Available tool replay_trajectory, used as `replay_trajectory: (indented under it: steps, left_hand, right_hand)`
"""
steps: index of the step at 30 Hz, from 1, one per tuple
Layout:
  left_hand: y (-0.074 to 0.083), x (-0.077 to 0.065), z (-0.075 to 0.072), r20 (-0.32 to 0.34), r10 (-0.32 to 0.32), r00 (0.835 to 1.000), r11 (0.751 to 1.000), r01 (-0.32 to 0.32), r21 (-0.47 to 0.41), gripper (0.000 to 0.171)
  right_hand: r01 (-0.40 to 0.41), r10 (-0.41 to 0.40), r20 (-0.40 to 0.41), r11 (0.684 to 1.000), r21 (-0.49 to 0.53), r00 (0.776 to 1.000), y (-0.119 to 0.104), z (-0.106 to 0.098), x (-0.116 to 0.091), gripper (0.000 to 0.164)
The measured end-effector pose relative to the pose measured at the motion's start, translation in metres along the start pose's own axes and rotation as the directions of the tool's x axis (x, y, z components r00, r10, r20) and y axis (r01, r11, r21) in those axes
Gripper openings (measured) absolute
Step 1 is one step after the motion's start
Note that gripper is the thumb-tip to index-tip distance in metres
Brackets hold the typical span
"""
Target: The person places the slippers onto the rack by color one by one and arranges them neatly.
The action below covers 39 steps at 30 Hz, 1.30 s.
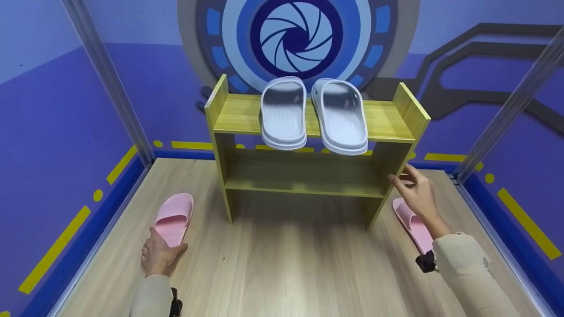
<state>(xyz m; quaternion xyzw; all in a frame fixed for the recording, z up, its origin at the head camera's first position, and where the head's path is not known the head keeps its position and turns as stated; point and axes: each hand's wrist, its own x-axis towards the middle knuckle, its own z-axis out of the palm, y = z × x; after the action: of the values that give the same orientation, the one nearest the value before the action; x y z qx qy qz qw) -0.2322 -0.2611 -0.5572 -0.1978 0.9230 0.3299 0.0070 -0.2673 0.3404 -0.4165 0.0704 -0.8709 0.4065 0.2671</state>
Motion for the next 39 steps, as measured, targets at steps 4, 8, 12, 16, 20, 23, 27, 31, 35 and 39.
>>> replay_trajectory:
  steps: [4, 8, 12, 16, 20, 23, 27, 31, 35, 39]
  left_hand:
    - [-0.0022, -0.0001, 0.0021, -0.024, -0.004, 1.000, 1.000, 0.004, 0.014, 0.111]
    - [-0.0021, -0.0010, 0.0025, -0.034, -0.002, 0.999, 1.000, 0.002, 0.015, 0.110]
    - [-0.0013, -0.0015, 0.0007, -0.033, 0.012, 0.999, 1.000, -0.012, 0.012, 0.111]
    - [-0.0009, -0.0016, -0.0005, -0.029, 0.009, 1.000, 1.000, -0.008, 0.024, 0.112]
    - [-0.0012, -0.0013, 0.0000, -0.026, -0.007, 1.000, 1.000, 0.008, 0.021, 0.109]
    - [-0.0011, -0.0013, 0.0015, -0.005, -0.006, 1.000, 1.000, 0.006, 0.018, 0.108]
    - [-0.0004, -0.0015, 0.0037, 0.007, 0.001, 1.000, 1.000, -0.001, 0.019, 0.106]
    - [0.0003, -0.0010, 0.0050, -0.001, 0.011, 1.000, 1.000, -0.011, 0.014, 0.104]
    - [-0.0002, -0.0018, 0.0050, 0.005, 0.011, 1.000, 1.000, -0.011, 0.016, 0.105]
    - [0.0000, -0.0019, 0.0047, -0.018, 0.012, 1.000, 1.000, -0.012, 0.015, 0.104]
  right_hand:
    - [0.008, -0.008, -0.002, 1.000, 0.007, 1.000, 0.0011, 0.0004, 0.0002, 0.042]
    - [0.026, -0.026, -0.016, 1.000, 0.007, 1.000, 0.0012, 0.0005, 0.0007, 0.040]
    - [0.042, -0.041, -0.034, 0.999, 0.024, 0.999, 0.0001, 0.0016, 0.0011, 0.040]
    - [0.025, -0.024, -0.024, 0.999, 0.037, 0.999, -0.0010, 0.0028, 0.0010, 0.041]
    - [0.018, -0.018, -0.003, 0.999, 0.029, 1.000, 0.0003, 0.0028, 0.0008, 0.044]
    - [0.015, -0.015, -0.002, 1.000, 0.018, 1.000, 0.0015, 0.0015, 0.0004, 0.045]
    - [0.020, -0.020, 0.000, 1.000, 0.016, 1.000, 0.0018, -0.0002, 0.0004, 0.045]
    - [0.024, -0.024, 0.001, 0.999, 0.023, 1.000, 0.0021, -0.0013, 0.0005, 0.046]
    - [0.016, -0.016, -0.004, 1.000, 0.020, 1.000, 0.0022, -0.0011, 0.0001, 0.045]
    - [0.028, -0.027, -0.015, 0.999, 0.037, 1.000, 0.0027, 0.0000, 0.0002, 0.043]
